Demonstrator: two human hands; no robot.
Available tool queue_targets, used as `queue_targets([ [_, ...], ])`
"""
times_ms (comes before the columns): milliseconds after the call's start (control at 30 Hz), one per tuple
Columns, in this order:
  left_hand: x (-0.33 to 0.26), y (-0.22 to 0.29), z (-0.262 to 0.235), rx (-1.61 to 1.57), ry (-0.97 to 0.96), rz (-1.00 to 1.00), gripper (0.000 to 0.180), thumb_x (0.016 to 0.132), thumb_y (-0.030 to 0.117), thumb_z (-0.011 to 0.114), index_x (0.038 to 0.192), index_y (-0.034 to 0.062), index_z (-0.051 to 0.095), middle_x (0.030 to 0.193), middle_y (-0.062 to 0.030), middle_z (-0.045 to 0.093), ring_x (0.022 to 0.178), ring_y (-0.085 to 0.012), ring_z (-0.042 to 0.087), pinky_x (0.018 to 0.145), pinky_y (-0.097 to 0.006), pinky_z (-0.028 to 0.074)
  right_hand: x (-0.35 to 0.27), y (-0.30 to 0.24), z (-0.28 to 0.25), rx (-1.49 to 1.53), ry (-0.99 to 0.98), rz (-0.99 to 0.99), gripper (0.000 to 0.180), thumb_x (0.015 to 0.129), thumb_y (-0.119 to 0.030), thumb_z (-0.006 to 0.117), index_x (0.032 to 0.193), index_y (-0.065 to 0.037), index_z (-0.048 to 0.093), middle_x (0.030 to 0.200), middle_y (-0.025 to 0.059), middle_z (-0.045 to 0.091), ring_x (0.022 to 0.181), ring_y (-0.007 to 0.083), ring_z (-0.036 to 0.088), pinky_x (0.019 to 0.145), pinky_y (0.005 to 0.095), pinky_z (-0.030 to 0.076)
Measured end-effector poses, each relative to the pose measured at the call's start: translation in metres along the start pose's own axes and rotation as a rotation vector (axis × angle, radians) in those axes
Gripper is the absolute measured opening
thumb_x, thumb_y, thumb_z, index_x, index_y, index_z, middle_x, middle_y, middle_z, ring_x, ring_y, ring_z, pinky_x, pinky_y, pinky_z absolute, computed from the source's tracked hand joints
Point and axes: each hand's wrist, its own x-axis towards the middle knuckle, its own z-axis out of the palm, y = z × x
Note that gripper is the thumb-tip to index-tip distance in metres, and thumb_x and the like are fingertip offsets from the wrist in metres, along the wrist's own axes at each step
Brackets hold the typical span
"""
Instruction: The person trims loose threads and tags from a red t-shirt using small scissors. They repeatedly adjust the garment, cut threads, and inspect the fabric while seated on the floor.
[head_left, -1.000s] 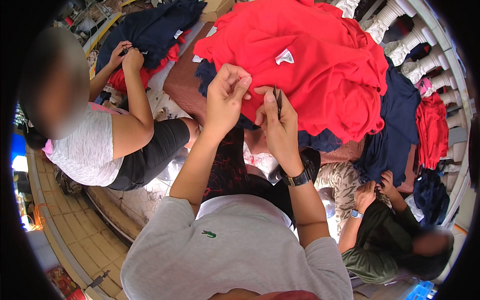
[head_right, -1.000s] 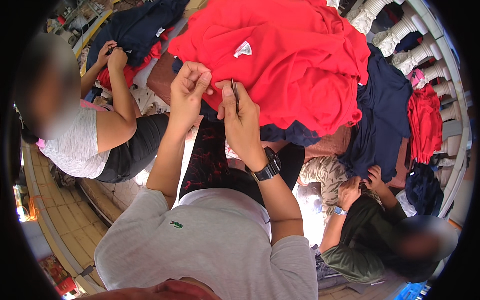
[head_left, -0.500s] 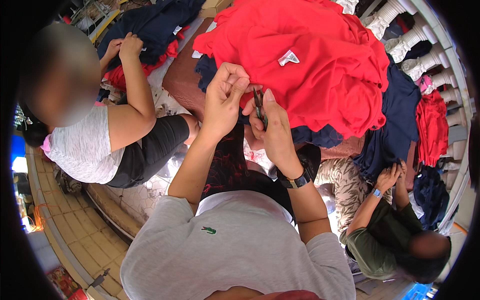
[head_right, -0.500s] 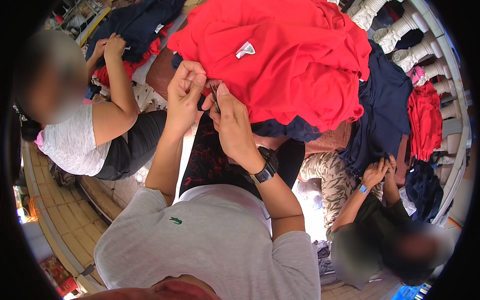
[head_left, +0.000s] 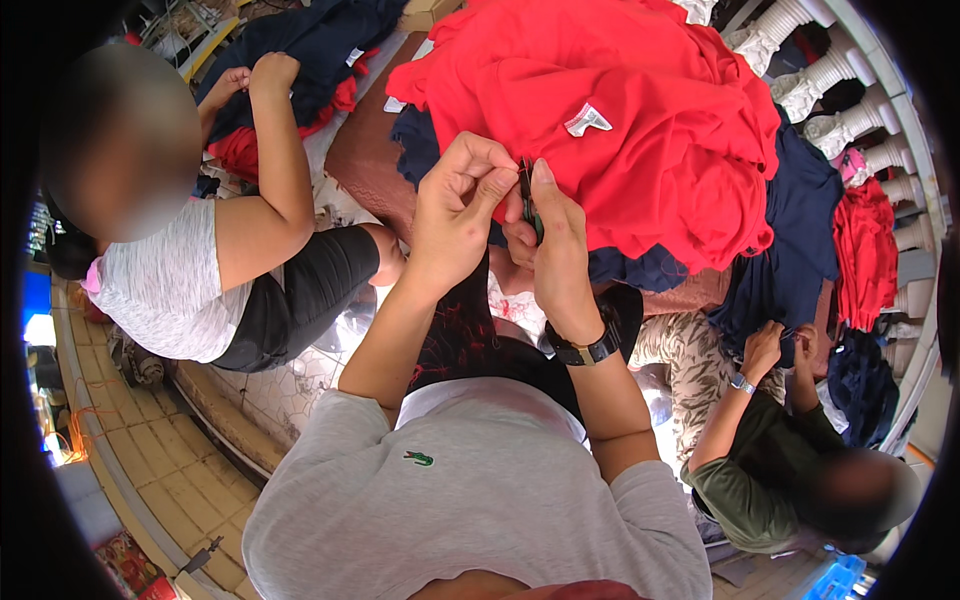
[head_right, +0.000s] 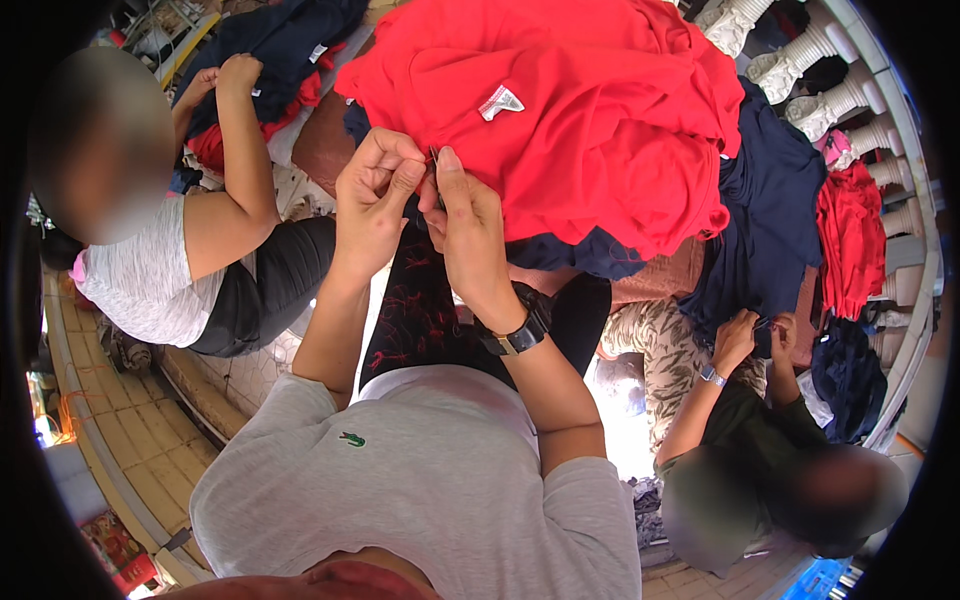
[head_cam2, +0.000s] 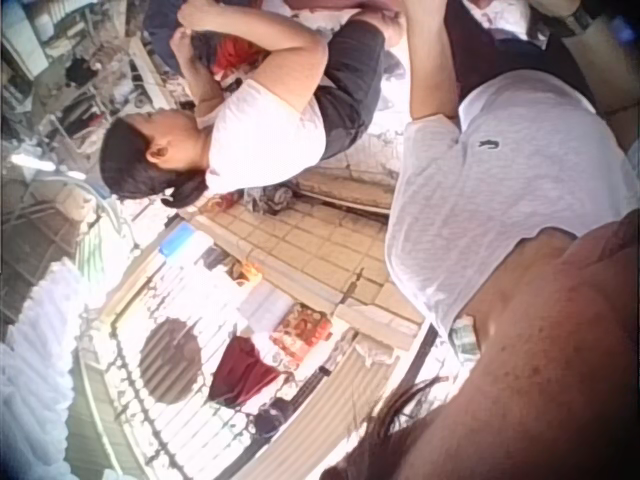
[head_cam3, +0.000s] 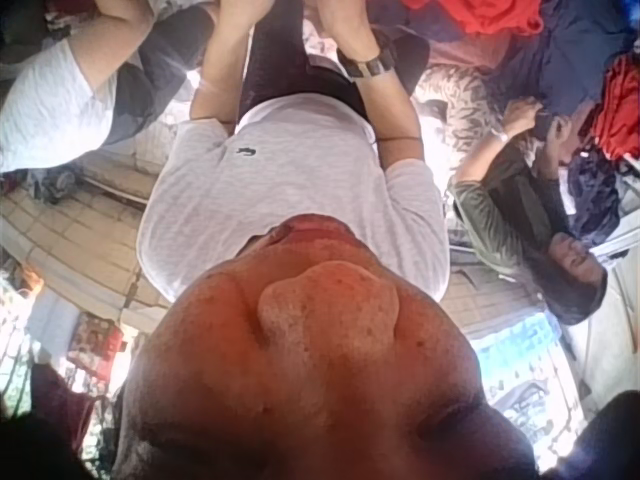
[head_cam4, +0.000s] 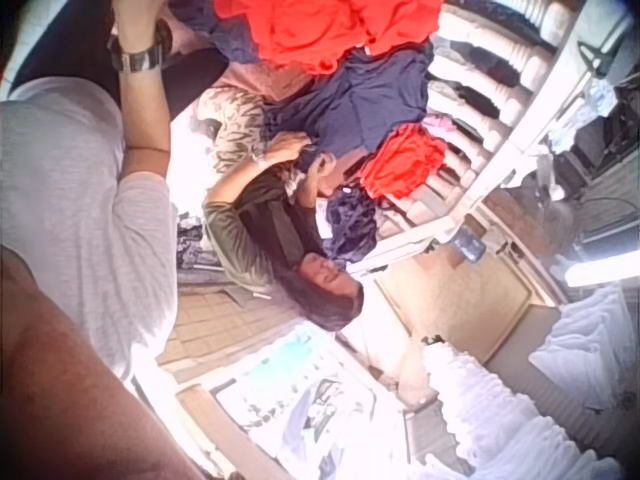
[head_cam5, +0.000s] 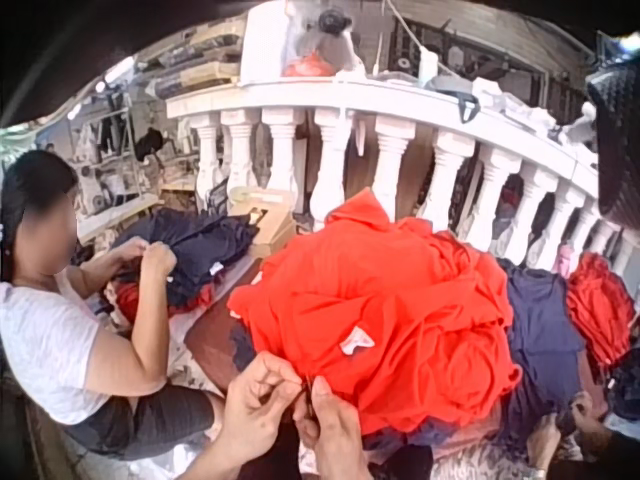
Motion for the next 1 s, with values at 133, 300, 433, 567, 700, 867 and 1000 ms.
queue_targets([
  [133, -0.001, -0.002, 0.003, 0.042, -0.008, 0.022, 0.005, 0.101, 0.000, 0.055, 0.101, 0.0041, 0.054, 0.082, -0.0011, 0.059, 0.065, -0.0067, 0.054, 0.061, -0.019, 0.042, -0.001, -0.004, 0.005, 0.084, 0.037, 0.023, 0.053, 0.106, -0.047, 0.043, 0.069, -0.010, 0.048, 0.055, -0.0084, 0.029, 0.044, 0.0019, 0.023, 0.040, 0.0225, 0.016],
  [300, -0.002, -0.006, 0.001, 0.099, -0.017, 0.050, 0.006, 0.101, -0.002, 0.052, 0.104, 0.0037, 0.052, 0.089, -0.0034, 0.060, 0.075, -0.0075, 0.058, 0.066, -0.022, 0.046, 0.001, -0.001, -0.001, 0.112, 0.003, 0.059, 0.053, 0.106, -0.044, 0.043, 0.065, -0.011, 0.045, 0.055, -0.0070, 0.029, 0.044, 0.0030, 0.023, 0.041, 0.0229, 0.017],
  [433, -0.001, -0.018, 0.003, -0.106, 0.098, 0.120, 0.019, 0.099, -0.005, 0.053, 0.114, 0.0045, 0.047, 0.110, -0.0084, 0.058, 0.092, -0.0085, 0.059, 0.077, -0.025, 0.052, -0.013, 0.003, -0.005, -0.030, -0.018, -0.092, 0.048, 0.106, -0.039, 0.043, 0.069, -0.009, 0.046, 0.059, -0.0057, 0.034, 0.049, 0.0032, 0.029, 0.045, 0.0228, 0.020],
  [567, 0.003, -0.004, 0.013, -0.063, 0.087, 0.105, 0.037, 0.093, -0.009, 0.061, 0.123, 0.0052, 0.044, 0.113, -0.0065, 0.051, 0.098, -0.0081, 0.054, 0.084, -0.026, 0.052, -0.019, 0.008, -0.008, -0.219, 0.182, -0.494, 0.027, 0.098, -0.026, 0.060, 0.088, -0.003, 0.052, 0.063, -0.0030, 0.041, 0.054, 0.0047, 0.037, 0.048, 0.0239, 0.028],
  [700, 0.003, -0.003, 0.010, 0.007, 0.114, 0.060, 0.041, 0.090, -0.009, 0.066, 0.125, 0.0039, 0.047, 0.104, -0.0033, 0.052, 0.096, -0.0067, 0.054, 0.084, -0.024, 0.052, -0.005, 0.018, -0.029, -0.591, 0.338, -0.657, 0.032, 0.085, -0.007, 0.074, 0.108, 0.000, 0.052, 0.065, 0.0013, 0.049, 0.055, 0.0086, 0.043, 0.051, 0.0270, 0.034],
  [867, 0.004, -0.003, 0.012, 0.091, 0.144, 0.083, 0.028, 0.092, -0.005, 0.066, 0.116, 0.0014, 0.054, 0.094, -0.0019, 0.055, 0.090, -0.0053, 0.055, 0.079, -0.025, 0.055, 0.000, 0.021, -0.039, -0.654, 0.372, -0.650, 0.033, 0.084, -0.005, 0.074, 0.109, -0.001, 0.052, 0.061, 0.0010, 0.047, 0.052, 0.0090, 0.043, 0.050, 0.0271, 0.033],
  [1000, 0.004, -0.005, 0.008, 0.061, 0.138, 0.090, 0.014, 0.095, -0.002, 0.063, 0.108, 0.0022, 0.058, 0.095, -0.0025, 0.059, 0.088, -0.0072, 0.060, 0.084, -0.031, 0.058, 0.001, 0.021, -0.042, -0.616, 0.351, -0.638, 0.031, 0.084, -0.005, 0.074, 0.107, -0.001, 0.052, 0.059, 0.0005, 0.046, 0.050, 0.0079, 0.041, 0.049, 0.0264, 0.032],
])
